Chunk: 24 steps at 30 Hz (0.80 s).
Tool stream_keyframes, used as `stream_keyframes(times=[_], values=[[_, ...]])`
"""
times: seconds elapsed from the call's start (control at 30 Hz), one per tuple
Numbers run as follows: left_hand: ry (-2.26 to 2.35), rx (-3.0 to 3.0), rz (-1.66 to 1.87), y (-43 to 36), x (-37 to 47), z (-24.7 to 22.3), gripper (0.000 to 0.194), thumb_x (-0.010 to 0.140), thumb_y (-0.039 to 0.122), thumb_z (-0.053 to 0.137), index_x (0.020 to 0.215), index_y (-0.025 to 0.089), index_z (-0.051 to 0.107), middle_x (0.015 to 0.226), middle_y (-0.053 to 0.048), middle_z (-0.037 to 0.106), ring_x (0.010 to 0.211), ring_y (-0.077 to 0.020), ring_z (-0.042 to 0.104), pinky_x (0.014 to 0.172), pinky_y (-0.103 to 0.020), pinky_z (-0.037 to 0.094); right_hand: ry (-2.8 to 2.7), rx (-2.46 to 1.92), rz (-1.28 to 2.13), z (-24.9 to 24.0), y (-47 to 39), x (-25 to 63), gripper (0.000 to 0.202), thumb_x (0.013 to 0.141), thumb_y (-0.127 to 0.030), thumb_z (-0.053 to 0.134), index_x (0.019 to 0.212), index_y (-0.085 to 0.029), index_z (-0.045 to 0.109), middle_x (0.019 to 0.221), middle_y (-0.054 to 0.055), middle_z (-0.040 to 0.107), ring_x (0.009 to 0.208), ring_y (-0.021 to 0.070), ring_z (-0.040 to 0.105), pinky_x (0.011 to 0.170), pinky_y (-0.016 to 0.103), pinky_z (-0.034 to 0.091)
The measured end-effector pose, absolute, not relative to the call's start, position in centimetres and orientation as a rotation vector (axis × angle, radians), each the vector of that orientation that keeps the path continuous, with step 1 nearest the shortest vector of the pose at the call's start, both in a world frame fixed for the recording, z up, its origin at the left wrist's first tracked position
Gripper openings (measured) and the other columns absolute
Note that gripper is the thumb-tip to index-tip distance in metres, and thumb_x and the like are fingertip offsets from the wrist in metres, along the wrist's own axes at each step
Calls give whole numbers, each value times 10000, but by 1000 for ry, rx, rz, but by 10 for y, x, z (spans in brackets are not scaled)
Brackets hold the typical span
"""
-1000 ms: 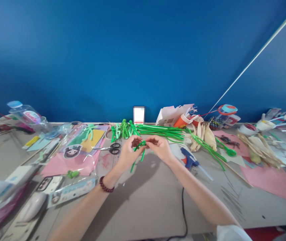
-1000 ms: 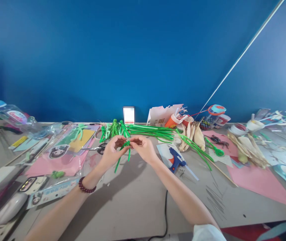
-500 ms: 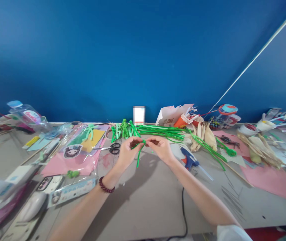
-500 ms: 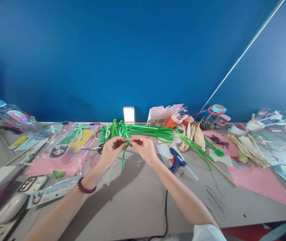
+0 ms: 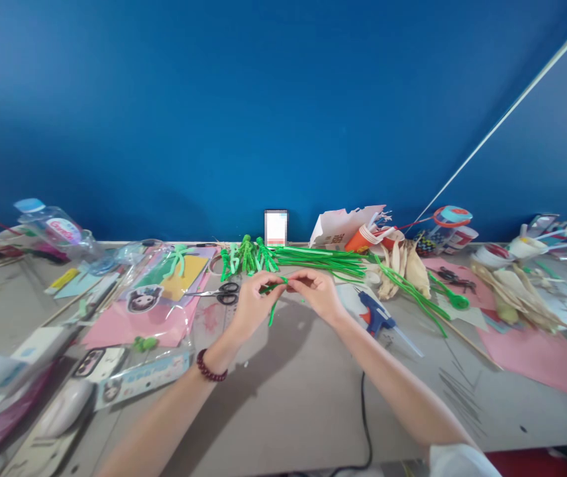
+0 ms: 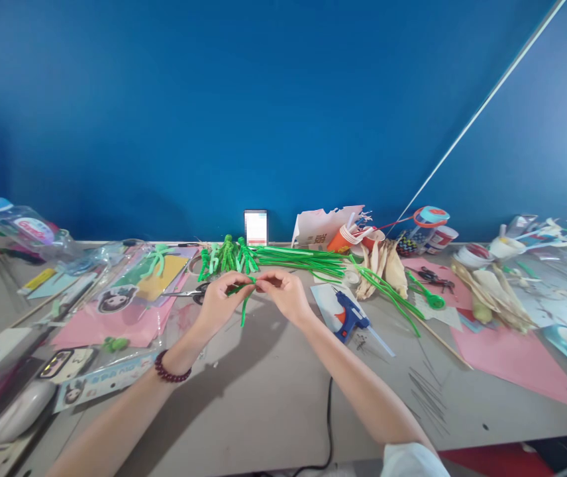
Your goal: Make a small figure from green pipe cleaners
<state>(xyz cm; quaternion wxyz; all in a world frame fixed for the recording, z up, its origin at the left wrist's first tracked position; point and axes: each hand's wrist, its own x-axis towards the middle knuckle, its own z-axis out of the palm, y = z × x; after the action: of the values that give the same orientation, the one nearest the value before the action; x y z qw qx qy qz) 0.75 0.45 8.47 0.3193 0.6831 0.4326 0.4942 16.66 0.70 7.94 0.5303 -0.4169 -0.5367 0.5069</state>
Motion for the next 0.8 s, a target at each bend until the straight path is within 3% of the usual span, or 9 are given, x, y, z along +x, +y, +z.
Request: stream_keyframes(times=[0.2,0.37,0.57,0.8], values=[[1069,1986,1375,3,5,88,38,773,174,612,746,182,638,767,-35,638,769,-157,591,724,-274,461,-1212,-961,1322,77,8,164,233,623,-356,748,743,-167,682,708,12,674,659,147,644,732,340,553],[1054,2088,1355,1,4,93,58,786,168,602,741,182,635,754,-35,633,744,-156,586,704,-273,456,-1285,-952,1238,73,6,163,199,682,-366,699,758,-182,680,716,2,664,660,142,639,703,320,561],[1006,2233,1319,-2,2,94,119,820,142,540,764,191,634,775,-39,627,753,-156,578,702,-276,450,-1232,-972,1304,73,7,163,235,623,-382,735,713,-177,666,683,-4,656,645,141,626,684,327,562],[1055,2053,1343,1,5,89,83,816,190,568,794,181,648,804,-47,639,784,-156,589,721,-266,456,-1194,-953,1332,80,8,165,240,626,-395,738,710,-181,670,691,-5,649,632,125,600,674,302,547]])
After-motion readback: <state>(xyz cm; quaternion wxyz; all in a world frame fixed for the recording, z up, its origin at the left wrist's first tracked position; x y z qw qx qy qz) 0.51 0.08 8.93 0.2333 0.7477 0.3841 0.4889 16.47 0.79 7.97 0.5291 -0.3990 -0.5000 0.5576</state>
